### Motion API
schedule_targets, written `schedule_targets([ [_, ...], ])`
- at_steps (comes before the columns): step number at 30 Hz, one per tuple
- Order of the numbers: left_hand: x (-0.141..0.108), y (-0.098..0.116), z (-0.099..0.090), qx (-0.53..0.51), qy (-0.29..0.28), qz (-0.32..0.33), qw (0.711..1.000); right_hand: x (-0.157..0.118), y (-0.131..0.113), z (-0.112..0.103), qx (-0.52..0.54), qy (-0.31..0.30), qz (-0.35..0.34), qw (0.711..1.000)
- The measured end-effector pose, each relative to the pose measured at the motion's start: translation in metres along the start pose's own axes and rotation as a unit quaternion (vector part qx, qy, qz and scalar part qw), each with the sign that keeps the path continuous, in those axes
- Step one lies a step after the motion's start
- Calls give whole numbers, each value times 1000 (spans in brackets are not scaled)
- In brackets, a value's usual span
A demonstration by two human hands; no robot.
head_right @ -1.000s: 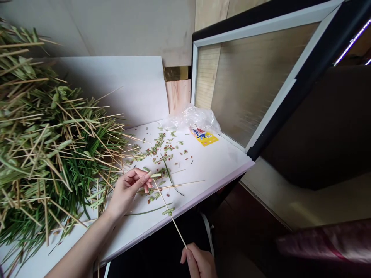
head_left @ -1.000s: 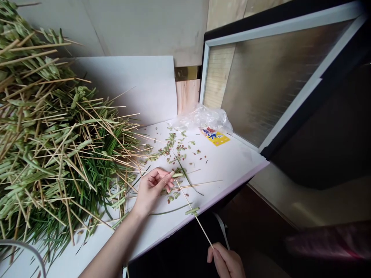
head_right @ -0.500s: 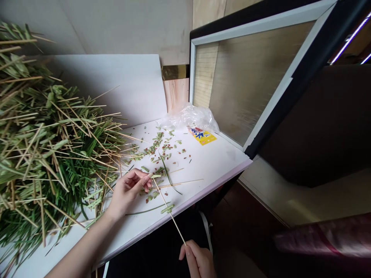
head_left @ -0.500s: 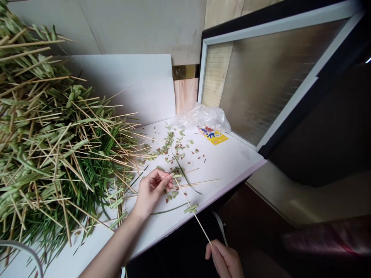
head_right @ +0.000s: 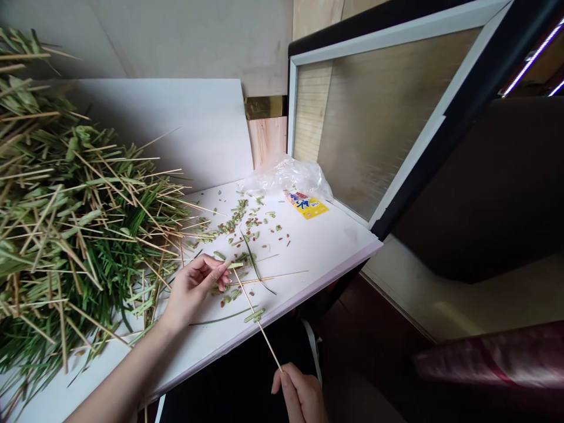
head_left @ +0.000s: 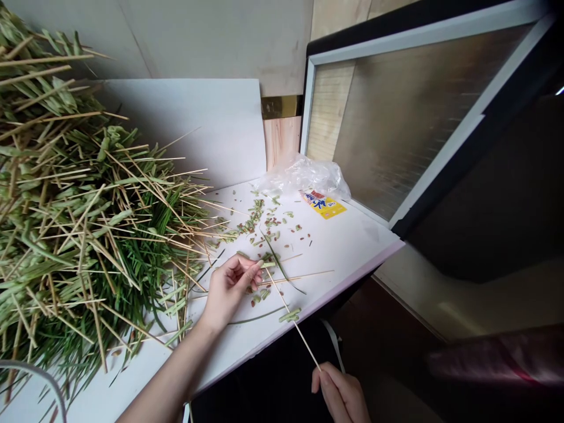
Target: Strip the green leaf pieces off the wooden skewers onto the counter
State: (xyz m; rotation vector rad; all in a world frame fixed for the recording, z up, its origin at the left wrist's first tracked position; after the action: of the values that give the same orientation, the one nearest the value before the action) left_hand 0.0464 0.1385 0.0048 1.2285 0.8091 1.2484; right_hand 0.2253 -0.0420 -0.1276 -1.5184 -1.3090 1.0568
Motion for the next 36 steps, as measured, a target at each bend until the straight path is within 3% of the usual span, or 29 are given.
schedule_targets([
  [5, 0, -2, -1, 16, -5, 2, 1000, 2, 2, 0, -2, -21, -3, 1000],
  [13, -7, 0, 4, 137, -40, 44, 989, 4, 16, 3, 22, -28, -2, 999],
  [16, -7, -1, 6, 131, -45, 38, 990, 4, 13, 3, 21, -29, -12, 999],
  [20, -8, -4, 10, 110, -56, 15, 992, 2, 12, 0, 44, -12, 29, 999],
  [22, -11, -9, 18, 106, -87, -1, 991, 1, 10, 0, 53, -8, 34, 998],
  [26, -27, -24, 48, 140, -208, -51, 967, 1, 11, 2, 57, -19, 42, 997],
  [29, -34, -29, 58, 172, -249, -59, 951, 2, 10, 1, 54, -16, 32, 998],
  [36, -23, -18, 48, 170, -222, -18, 960, 2, 16, -3, 60, 14, 26, 998],
])
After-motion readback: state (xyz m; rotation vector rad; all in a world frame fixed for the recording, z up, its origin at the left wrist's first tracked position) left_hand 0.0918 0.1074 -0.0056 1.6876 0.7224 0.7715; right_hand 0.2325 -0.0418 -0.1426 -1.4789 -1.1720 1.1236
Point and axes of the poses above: each hand's wrist, its own x-axis towards the middle knuckle, its own z-axis out of the palm, y = z × x, the point moved 9 cm from there along x, towards the middle knuckle, and after that the axes turned 15 degrees about -x, right-handed, at the moved point
